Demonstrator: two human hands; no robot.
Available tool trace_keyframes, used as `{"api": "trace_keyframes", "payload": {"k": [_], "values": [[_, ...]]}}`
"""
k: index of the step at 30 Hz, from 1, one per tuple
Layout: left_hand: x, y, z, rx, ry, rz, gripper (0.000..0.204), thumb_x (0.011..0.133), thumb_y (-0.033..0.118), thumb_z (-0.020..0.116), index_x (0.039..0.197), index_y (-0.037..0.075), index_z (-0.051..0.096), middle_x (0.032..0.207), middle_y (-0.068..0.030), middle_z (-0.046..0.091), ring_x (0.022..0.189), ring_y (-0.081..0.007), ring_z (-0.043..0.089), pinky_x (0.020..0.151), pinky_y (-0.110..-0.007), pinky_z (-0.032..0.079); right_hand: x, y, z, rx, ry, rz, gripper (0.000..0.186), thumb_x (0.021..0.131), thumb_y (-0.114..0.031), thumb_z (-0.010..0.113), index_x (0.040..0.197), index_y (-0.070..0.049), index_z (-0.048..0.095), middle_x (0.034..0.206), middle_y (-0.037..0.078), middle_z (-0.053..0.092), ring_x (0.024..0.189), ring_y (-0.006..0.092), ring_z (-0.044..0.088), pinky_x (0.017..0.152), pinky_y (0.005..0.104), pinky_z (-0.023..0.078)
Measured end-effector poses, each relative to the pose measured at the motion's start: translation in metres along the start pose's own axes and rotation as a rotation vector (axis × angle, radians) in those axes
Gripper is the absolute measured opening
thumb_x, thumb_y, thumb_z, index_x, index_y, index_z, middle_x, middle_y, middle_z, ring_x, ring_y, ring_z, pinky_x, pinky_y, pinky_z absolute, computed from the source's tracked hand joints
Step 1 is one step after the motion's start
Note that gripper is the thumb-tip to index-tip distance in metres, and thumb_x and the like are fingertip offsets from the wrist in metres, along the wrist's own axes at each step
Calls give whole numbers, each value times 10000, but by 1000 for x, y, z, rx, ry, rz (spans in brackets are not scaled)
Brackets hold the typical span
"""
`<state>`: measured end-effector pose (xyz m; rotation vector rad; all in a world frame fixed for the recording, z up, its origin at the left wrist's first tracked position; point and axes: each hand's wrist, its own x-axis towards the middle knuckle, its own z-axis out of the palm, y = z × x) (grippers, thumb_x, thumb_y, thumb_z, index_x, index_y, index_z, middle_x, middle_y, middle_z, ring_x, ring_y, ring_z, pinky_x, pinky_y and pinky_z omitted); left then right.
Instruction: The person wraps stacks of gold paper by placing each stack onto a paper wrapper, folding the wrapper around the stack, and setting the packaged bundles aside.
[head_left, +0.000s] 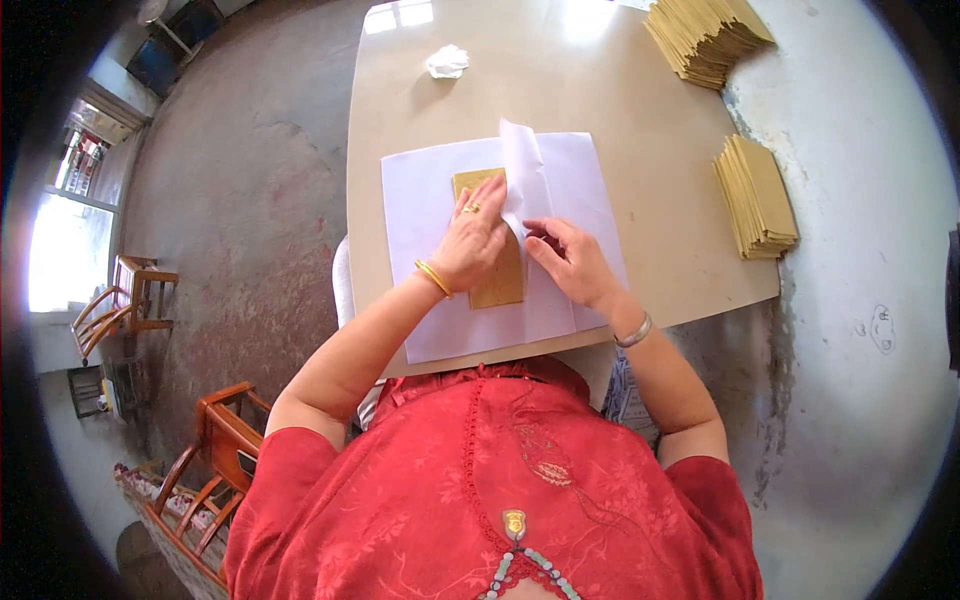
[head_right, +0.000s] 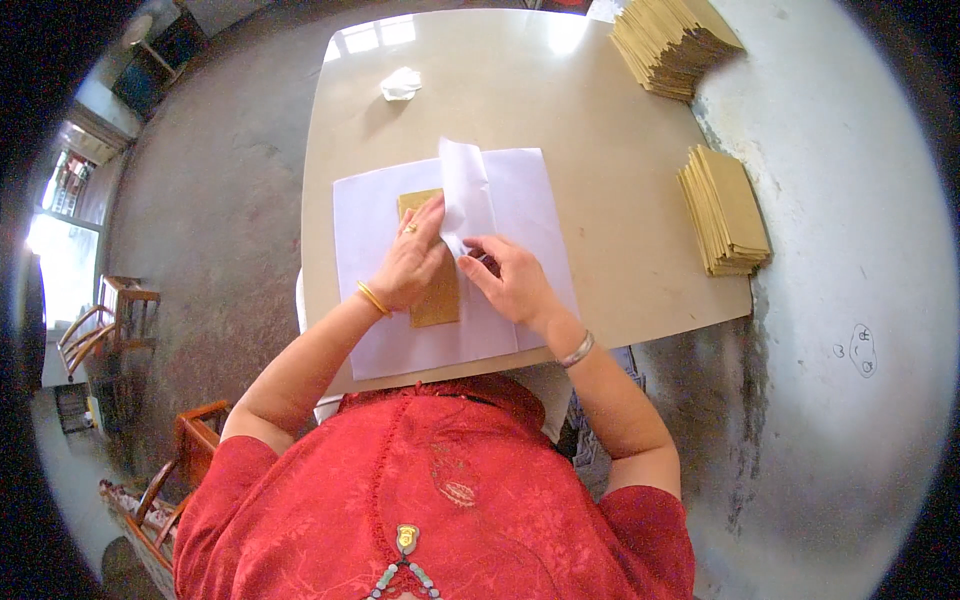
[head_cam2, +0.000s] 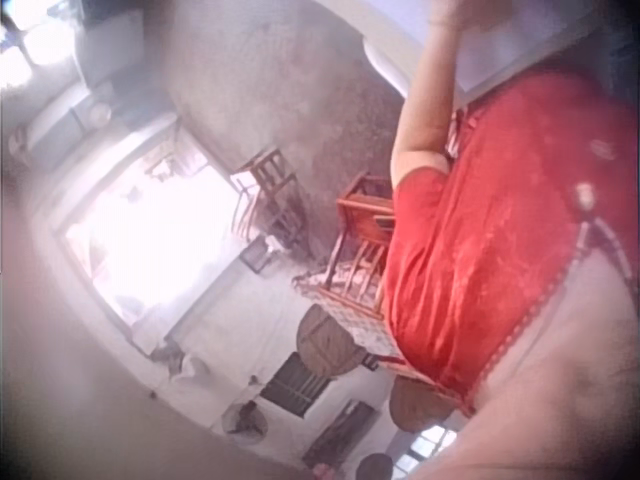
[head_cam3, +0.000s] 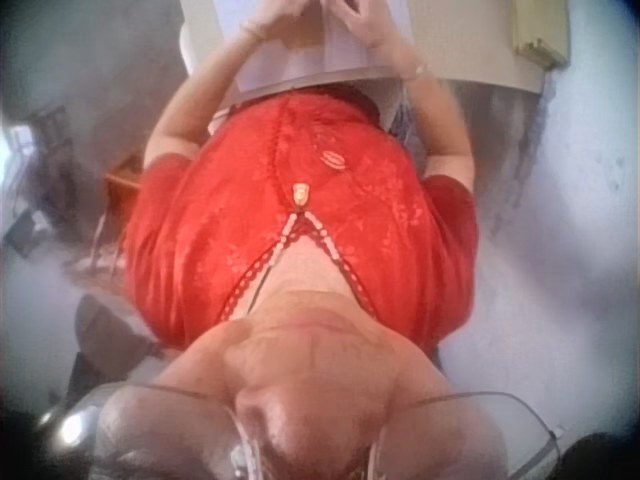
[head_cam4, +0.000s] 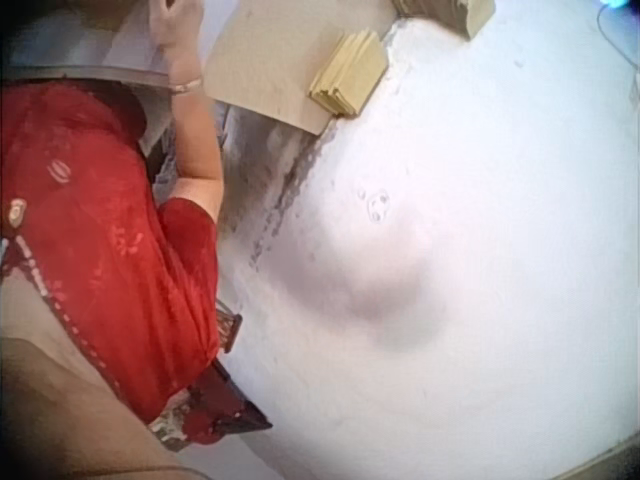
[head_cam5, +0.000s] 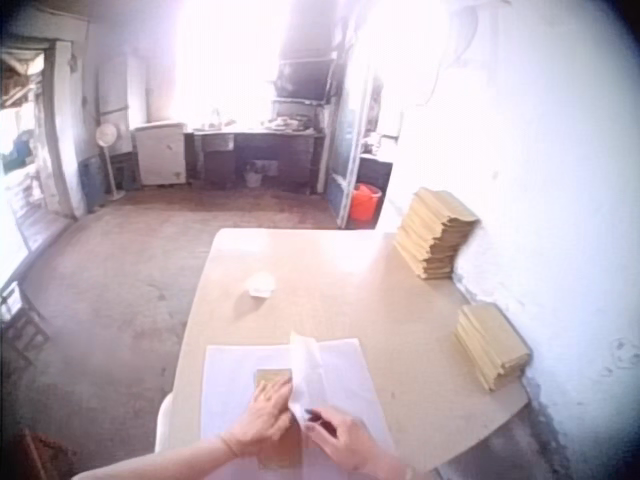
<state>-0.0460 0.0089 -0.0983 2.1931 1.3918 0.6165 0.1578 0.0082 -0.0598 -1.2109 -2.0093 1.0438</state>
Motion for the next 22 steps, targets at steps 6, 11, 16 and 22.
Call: {"api": "trace_keyframes", "payload": {"k": [6, 11, 16, 22], "values": [[-1, 16, -1, -69, 187, 25, 642, 897, 193, 506, 1475, 60, 261, 1561, -218, 87, 1438, -404, 101, 1168, -459, 130, -39, -10, 15, -77, 59, -115, 193, 853, -134, 647, 1008, -18, 644, 893, 150, 612, 783, 283, 606, 704, 355, 485], [-4, 20, 5, 295, 79, 20, 562, 895, 189, 516, 1422, 60, 373, 1564, -201, 74, 1437, -405, 107, 1154, -519, 137, -93, -13, 4, -66, -63, -91, 139, 820, -81, 663, 951, -35, 644, 836, 135, 612, 771, 302, 604, 697, 370, 491], [-3, 18, 8, 317, 5, -2, 538, 897, 191, 500, 1406, 49, 396, 1537, -205, 204, 1429, -377, 175, 1141, -560, 138, -101, -22, -16, 67, -113, -17, 149, 830, -48, 642, 979, -43, 650, 892, 139, 656, 799, 321, 638, 694, 356, 517], [-3, 16, 9, 340, 15, -17, 555, 890, 203, 501, 1405, 32, 389, 1525, -205, 241, 1427, -370, 190, 1141, -560, 138, -6, 8, -16, -564, -49, -306, 487, 865, -249, 652, 1317, -117, 532, 1318, 195, 530, 1269, 261, 479, 1088, 427, 301]]}}
